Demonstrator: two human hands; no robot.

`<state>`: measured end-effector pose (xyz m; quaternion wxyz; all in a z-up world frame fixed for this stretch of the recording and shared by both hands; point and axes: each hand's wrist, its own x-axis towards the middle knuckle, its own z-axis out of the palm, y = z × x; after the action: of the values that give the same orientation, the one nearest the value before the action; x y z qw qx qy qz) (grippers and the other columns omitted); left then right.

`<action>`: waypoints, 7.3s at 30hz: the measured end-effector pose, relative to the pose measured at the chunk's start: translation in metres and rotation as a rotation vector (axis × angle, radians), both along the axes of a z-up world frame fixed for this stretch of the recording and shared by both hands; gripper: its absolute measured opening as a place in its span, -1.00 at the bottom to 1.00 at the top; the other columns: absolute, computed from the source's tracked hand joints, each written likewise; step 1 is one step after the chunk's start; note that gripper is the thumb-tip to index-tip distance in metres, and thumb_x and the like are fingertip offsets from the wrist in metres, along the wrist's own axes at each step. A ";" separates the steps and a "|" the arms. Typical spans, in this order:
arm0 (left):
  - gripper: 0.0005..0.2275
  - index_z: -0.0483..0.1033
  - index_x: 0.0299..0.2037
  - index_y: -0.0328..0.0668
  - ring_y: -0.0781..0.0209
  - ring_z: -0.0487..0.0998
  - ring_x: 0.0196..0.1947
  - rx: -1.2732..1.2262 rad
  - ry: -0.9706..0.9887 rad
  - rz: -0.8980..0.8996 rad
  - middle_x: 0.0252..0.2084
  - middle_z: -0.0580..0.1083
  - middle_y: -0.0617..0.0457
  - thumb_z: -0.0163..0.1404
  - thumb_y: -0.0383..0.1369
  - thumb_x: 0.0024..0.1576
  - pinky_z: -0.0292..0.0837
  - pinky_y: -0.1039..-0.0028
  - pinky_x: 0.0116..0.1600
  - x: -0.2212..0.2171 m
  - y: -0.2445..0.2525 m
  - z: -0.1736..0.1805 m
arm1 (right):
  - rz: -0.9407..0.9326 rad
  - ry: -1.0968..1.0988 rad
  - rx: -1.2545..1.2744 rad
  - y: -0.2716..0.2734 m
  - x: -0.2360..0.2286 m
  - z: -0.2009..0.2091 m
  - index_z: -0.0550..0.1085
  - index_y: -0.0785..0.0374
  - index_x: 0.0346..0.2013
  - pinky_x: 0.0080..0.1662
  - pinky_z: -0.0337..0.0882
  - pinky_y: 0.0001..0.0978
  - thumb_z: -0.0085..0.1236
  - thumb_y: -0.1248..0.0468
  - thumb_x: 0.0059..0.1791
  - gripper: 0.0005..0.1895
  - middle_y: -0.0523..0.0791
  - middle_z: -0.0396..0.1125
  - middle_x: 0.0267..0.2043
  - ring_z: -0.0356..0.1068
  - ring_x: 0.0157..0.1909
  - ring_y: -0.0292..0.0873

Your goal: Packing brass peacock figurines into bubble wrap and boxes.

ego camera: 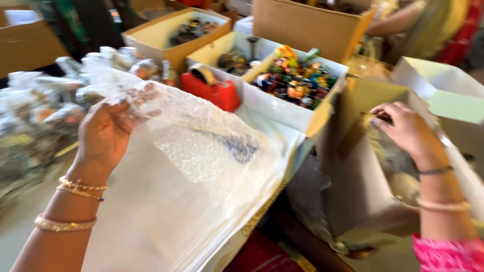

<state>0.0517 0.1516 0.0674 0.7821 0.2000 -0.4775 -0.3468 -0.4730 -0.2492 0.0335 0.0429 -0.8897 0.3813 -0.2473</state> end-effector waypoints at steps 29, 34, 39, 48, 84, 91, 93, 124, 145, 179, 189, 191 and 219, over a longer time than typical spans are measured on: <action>-0.51 0.40 0.03 -0.13 0.16 0.51 -0.35 1.125 -0.098 0.508 -0.31 0.51 -0.06 -0.12 0.14 0.22 0.44 0.34 -0.20 0.087 0.118 -0.116 | 1.332 0.250 0.166 0.243 0.504 -0.046 0.45 0.24 -0.12 -0.15 0.44 -0.12 0.24 0.15 -0.02 -0.71 -0.02 0.40 -0.22 0.45 -0.24 0.01; -0.43 0.21 0.18 0.04 0.21 0.46 -0.41 1.042 -0.091 0.337 -0.34 0.45 0.04 -0.11 0.19 0.12 0.43 0.32 -0.26 0.065 0.101 -0.099 | 1.398 -0.331 -0.137 0.272 0.482 -0.011 0.32 0.26 -0.15 -0.09 0.42 -0.06 0.15 0.37 -0.08 -0.74 -0.02 0.21 -0.12 0.38 -0.11 0.19; -0.45 0.36 0.15 -0.04 0.34 0.58 -0.21 0.837 -0.102 0.384 -0.19 0.56 0.09 -0.26 0.18 0.17 0.49 0.45 -0.12 0.055 0.103 -0.075 | 1.123 -0.130 -0.020 0.272 0.484 -0.027 0.28 0.18 -0.08 -0.16 0.44 -0.02 0.15 0.40 -0.05 -0.69 -0.01 0.23 -0.03 0.41 -0.13 0.17; -0.72 0.47 -0.30 -0.36 0.43 0.44 -0.39 0.907 -0.726 1.048 -0.40 0.53 0.04 0.25 -0.27 0.11 0.43 0.50 -0.29 0.043 0.086 -0.077 | 1.190 -0.242 0.019 0.277 0.478 -0.016 0.31 0.11 0.05 -0.12 0.47 -0.06 0.23 0.31 -0.08 -0.56 0.02 0.31 0.02 0.44 -0.10 0.13; -0.58 0.45 -0.24 -0.16 0.00 0.55 -0.34 1.096 -1.545 0.724 -0.38 0.54 -0.05 0.38 -0.17 -0.15 0.43 0.20 -0.31 0.039 0.150 -0.032 | 1.379 0.612 0.401 0.201 0.462 -0.033 0.37 0.24 -0.37 -0.27 0.40 -0.23 0.51 0.16 -0.35 -0.52 -0.15 0.31 -0.44 0.32 -0.34 -0.17; -0.57 0.36 -0.29 -0.21 0.17 0.41 -0.55 1.849 -1.021 0.334 -0.52 0.40 0.01 0.39 -0.29 -0.19 0.33 0.32 -0.50 0.099 0.192 -0.078 | 1.131 0.794 0.313 0.140 0.470 -0.048 0.54 0.18 -0.34 -0.24 0.42 -0.23 0.37 0.27 -0.29 -0.73 -0.15 0.39 -0.43 0.40 -0.32 -0.13; -0.58 0.39 -0.27 -0.20 0.25 0.45 -0.59 1.803 -0.839 0.281 -0.53 0.44 0.05 0.40 -0.33 -0.20 0.37 0.35 -0.51 0.116 0.204 -0.089 | 1.077 0.804 0.461 0.123 0.469 -0.050 0.62 0.15 -0.29 -0.23 0.47 -0.31 0.39 0.26 -0.28 -0.73 -0.19 0.51 -0.39 0.48 -0.30 -0.21; -0.75 0.58 -0.29 -0.12 0.15 0.61 -0.36 2.078 -1.048 0.470 -0.34 0.61 0.03 0.31 -0.43 -0.17 0.59 0.27 -0.26 0.107 0.206 -0.068 | 1.021 0.643 0.338 0.161 0.465 -0.041 0.34 0.00 0.13 0.06 0.40 -0.23 0.58 0.06 -0.41 -0.11 -0.10 0.28 -0.10 0.33 0.01 -0.09; -0.24 -0.05 0.52 0.14 -0.48 -0.28 0.50 1.315 -1.531 0.960 0.55 -0.17 -0.27 -0.33 0.29 0.17 -0.45 -0.43 0.37 0.054 0.095 -0.156 | 0.972 0.668 0.277 0.121 0.467 -0.058 0.41 0.08 -0.05 0.07 0.38 -0.23 0.57 0.04 -0.41 -0.27 -0.10 0.26 -0.07 0.32 0.04 -0.06; -0.12 -0.07 0.49 -0.19 -0.44 -0.30 0.51 1.061 -1.603 0.711 0.53 -0.15 -0.34 -0.25 0.32 0.12 -0.50 -0.35 0.40 -0.005 0.000 -0.149 | 0.611 0.240 -0.095 0.153 0.261 -0.066 0.44 0.19 -0.07 0.07 0.39 -0.11 0.19 0.09 -0.13 -0.59 0.00 0.32 -0.13 0.37 0.00 0.07; -0.13 -0.06 0.48 -0.20 -0.43 -0.26 0.50 1.049 -1.621 0.784 0.52 -0.12 -0.33 -0.27 0.32 0.13 -0.49 -0.37 0.40 -0.006 0.001 -0.154 | 0.288 0.654 0.219 0.146 0.227 -0.045 0.31 0.04 0.14 -0.06 0.48 -0.14 0.25 0.15 -0.13 -0.43 0.08 0.49 -0.29 0.50 -0.18 0.09; -0.13 -0.05 0.48 -0.19 -0.44 -0.25 0.50 1.043 -1.621 0.790 0.52 -0.11 -0.33 -0.27 0.32 0.13 -0.48 -0.38 0.39 -0.006 0.001 -0.155 | 0.308 0.528 0.384 0.135 0.206 -0.056 0.35 0.02 0.17 -0.19 0.49 -0.21 0.23 0.20 -0.14 -0.43 0.04 0.48 -0.34 0.50 -0.32 0.00; -0.14 0.03 0.45 -0.24 -0.47 -0.15 0.47 0.974 -1.610 0.863 0.48 -0.03 -0.36 -0.24 0.31 0.12 -0.39 -0.44 0.36 -0.003 0.002 -0.162 | 0.441 0.237 1.395 0.200 0.221 -0.051 0.50 0.28 0.07 -0.50 0.26 -0.50 -0.09 -0.04 0.03 -0.48 -0.16 0.27 -0.49 0.25 -0.55 -0.31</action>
<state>0.0490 0.1531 -0.0945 0.1233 0.8215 -0.5549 0.0440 -0.2521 -0.0493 -0.0178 0.6054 -0.7325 0.2645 0.1644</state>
